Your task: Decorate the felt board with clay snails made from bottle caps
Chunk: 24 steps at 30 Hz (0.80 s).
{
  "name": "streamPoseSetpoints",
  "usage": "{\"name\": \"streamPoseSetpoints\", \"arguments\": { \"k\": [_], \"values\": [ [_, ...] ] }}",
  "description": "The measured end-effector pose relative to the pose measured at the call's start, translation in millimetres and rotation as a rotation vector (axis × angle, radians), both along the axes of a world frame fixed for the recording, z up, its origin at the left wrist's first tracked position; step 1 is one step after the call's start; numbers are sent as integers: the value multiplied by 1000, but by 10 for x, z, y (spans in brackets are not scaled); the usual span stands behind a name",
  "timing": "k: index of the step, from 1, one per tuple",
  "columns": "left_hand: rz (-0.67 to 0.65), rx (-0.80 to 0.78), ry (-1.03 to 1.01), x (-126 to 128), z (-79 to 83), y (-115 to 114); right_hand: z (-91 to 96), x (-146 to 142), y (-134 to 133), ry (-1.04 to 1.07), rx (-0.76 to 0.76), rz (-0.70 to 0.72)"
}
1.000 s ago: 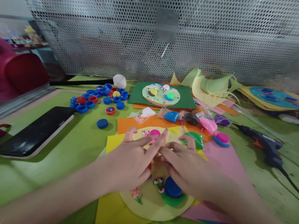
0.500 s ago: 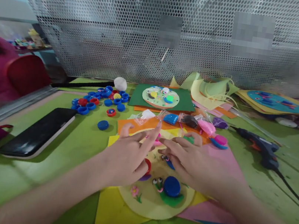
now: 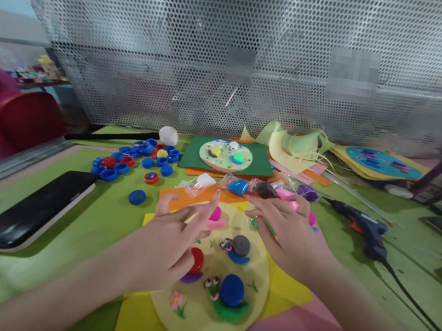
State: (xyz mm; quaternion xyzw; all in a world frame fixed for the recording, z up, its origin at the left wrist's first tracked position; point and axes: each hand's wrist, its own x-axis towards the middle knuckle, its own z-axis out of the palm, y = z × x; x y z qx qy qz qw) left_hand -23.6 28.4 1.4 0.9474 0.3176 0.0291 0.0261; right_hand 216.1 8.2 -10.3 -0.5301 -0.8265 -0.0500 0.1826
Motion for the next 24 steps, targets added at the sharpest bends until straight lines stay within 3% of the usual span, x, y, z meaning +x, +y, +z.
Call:
{"name": "streamPoseSetpoints", "arguments": {
  "k": [5,12,24],
  "values": [
    [-26,-25,-10,54,-21,-35,26,109,54,60,14,-54],
    [-63,63,-33,81,-98,-56,33,44,1,31,-14,4],
    [-51,9,-48,78,-93,-33,28,55,10,-13,15,-8]
  ]
}}
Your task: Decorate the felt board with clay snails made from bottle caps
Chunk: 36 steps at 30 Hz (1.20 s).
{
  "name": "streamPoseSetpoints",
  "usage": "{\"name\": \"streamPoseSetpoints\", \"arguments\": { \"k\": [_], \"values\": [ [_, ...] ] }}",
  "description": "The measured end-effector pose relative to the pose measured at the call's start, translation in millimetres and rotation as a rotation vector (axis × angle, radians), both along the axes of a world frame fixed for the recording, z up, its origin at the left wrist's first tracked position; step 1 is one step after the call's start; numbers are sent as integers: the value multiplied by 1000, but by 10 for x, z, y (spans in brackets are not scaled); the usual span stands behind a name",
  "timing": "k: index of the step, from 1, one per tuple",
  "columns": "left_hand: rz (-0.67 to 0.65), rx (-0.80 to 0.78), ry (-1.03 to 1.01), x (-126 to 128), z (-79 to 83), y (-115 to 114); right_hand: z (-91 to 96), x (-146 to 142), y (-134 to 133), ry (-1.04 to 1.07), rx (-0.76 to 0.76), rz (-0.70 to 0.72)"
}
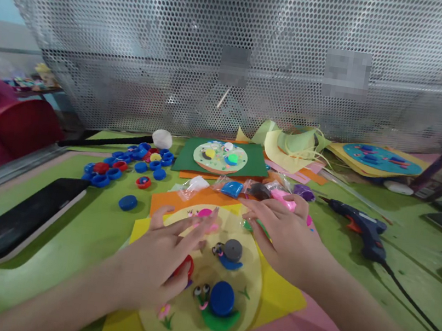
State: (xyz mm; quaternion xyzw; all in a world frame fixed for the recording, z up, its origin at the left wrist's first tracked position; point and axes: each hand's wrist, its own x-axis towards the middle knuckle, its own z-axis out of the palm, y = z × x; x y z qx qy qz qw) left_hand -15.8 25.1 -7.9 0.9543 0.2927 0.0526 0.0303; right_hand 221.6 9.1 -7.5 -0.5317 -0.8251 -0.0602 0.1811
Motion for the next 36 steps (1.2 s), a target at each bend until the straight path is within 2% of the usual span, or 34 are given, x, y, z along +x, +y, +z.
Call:
{"name": "streamPoseSetpoints", "arguments": {
  "k": [11,16,21,30,36],
  "values": [
    [74,-93,-47,-34,20,-2,13,11,10,29,-43,-11],
    [131,-67,-43,-24,44,5,27,-5,0,32,-45,-18],
    [94,-111,-21,19,1,-30,15,-7,-5,-11,2,-28],
    [0,-150,2,69,11,-157,32,-12,-12,-5,-26,-11],
    [19,-67,38,67,-30,-143,50,-29,-16,-12,-61,-8]
  ]
}}
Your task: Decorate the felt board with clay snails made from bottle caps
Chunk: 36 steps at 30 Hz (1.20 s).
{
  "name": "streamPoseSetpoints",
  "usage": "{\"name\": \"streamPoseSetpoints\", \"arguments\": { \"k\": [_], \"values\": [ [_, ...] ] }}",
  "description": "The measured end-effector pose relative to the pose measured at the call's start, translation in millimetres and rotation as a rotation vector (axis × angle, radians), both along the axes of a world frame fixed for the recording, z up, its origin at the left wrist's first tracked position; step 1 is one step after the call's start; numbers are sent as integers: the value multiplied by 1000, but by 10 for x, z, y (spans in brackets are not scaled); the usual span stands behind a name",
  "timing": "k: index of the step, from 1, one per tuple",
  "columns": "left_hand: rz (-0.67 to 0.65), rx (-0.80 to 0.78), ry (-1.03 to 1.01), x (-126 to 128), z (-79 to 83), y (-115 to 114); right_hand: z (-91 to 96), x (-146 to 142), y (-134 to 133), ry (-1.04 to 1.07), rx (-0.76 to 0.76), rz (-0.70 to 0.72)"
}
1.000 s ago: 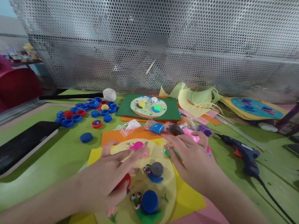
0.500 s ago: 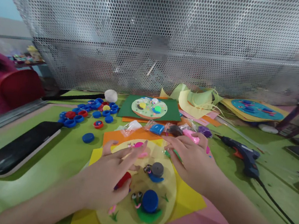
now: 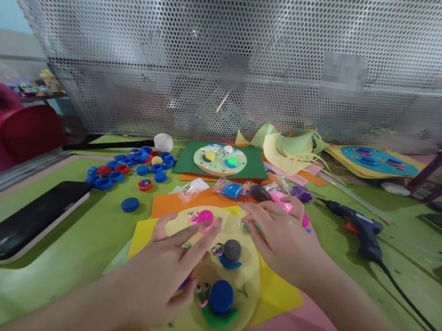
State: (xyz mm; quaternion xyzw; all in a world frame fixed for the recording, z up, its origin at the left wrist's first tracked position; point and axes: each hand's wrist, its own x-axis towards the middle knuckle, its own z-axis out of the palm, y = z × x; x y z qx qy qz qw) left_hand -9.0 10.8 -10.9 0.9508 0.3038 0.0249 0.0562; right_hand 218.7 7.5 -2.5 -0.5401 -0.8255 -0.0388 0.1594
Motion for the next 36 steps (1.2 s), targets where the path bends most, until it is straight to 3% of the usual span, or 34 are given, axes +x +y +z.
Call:
{"name": "streamPoseSetpoints", "arguments": {
  "k": [7,12,18,22,27,30,36],
  "values": [
    [-61,46,-18,35,-3,-87,13,-20,-8,-27,-24,-25],
    [21,85,5,51,-2,-94,18,-22,-20,-41,-54,-34],
    [-16,16,-28,54,24,-105,11,-30,-29,-42,-31,-26],
    [51,70,-29,57,3,-100,7,-37,-20,-36,-55,-26],
    [-25,-11,-110,46,-19,-92,-6,-41,-14,-35,-65,-15],
    [25,55,-177,35,1,-71,-17,-40,-14,-37,-66,-16],
    [68,140,-121,9,4,-51,-23,-33,-13,-47,-42,-11]
  ]
}}
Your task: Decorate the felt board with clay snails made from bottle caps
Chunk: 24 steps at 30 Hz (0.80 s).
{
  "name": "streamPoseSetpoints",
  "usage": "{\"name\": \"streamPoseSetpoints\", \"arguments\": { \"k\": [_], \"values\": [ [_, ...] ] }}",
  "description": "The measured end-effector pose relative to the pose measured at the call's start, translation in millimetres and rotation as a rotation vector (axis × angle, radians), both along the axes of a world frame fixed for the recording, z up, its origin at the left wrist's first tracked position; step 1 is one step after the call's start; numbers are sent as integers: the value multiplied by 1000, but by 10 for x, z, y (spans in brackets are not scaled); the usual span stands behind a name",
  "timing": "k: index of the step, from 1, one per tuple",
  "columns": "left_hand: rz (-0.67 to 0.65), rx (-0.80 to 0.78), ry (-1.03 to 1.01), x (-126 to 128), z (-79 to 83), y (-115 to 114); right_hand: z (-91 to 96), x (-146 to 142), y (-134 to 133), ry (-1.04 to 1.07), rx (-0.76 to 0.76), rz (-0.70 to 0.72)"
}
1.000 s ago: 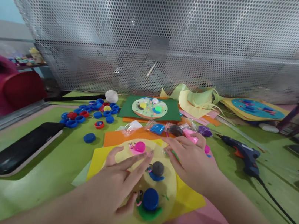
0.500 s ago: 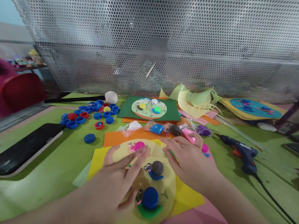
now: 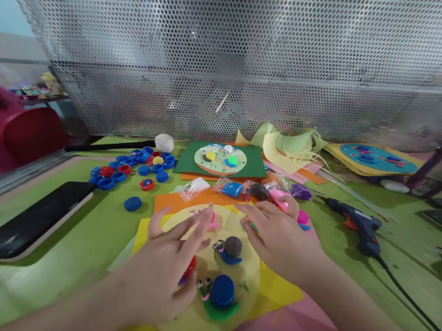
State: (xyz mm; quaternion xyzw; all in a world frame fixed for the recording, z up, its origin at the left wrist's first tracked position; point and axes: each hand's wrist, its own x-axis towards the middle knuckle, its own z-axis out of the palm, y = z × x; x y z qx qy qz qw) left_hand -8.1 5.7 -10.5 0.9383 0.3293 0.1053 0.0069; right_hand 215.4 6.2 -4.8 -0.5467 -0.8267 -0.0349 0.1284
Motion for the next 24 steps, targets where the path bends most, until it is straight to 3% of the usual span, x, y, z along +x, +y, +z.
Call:
{"name": "streamPoseSetpoints", "arguments": {
  "k": [10,19,24],
  "values": [
    [-147,-117,84,38,-24,-1,-1,8,-6,-9,16,43],
    [-124,55,50,-15,42,18,18,2,-7,12,-42,14],
    [-134,-22,102,0,23,22,12,5,-17,-36,11,25]
  ]
}}
